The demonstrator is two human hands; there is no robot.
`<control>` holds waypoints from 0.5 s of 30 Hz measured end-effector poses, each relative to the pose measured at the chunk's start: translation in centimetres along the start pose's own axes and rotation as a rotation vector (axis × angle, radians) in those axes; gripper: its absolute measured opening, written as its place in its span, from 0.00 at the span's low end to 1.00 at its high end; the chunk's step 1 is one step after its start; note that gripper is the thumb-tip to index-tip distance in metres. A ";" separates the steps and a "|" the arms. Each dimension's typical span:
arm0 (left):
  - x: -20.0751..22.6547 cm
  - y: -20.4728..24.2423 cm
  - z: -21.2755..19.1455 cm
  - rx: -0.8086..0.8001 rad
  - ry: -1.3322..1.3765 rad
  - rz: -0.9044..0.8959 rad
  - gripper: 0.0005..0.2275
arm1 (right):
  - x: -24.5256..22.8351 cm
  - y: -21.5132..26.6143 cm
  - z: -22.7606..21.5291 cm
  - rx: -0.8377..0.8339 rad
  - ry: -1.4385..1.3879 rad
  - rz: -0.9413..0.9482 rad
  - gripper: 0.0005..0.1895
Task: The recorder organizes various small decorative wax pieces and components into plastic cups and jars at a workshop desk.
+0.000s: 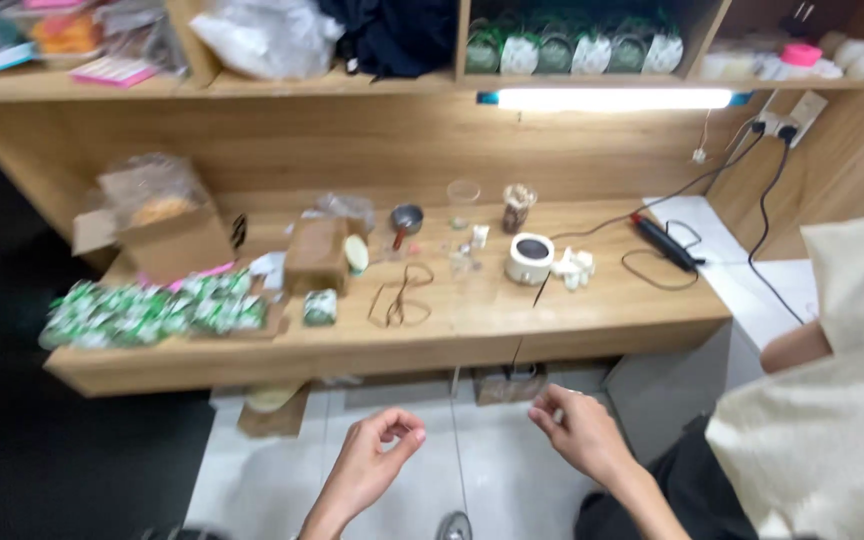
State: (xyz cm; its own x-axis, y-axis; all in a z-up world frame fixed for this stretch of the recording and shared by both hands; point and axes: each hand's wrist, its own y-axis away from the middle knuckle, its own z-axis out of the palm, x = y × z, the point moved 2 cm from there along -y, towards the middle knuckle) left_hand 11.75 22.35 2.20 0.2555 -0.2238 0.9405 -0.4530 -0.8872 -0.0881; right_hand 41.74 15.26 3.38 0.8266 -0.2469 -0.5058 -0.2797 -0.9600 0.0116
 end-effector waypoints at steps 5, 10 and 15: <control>0.1 -14.9 0.6 -0.078 -0.018 0.032 0.08 | 5.6 -21.7 6.8 -0.003 -0.100 -0.094 0.24; 2.6 -28.8 -0.6 -0.125 -0.133 0.065 0.09 | 13.1 -40.8 17.7 -0.046 0.018 -0.088 0.44; 2.4 -40.2 -2.3 -0.105 -0.138 0.148 0.09 | 17.8 -44.8 22.1 0.103 -0.063 -0.071 0.32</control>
State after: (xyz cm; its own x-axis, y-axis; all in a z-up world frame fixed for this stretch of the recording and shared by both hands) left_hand 28.55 58.39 8.74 0.2908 -0.4080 0.8654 -0.5791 -0.7951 -0.1803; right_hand 58.21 56.80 -25.22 0.8147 -0.1671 -0.5553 -0.2732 -0.9552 -0.1134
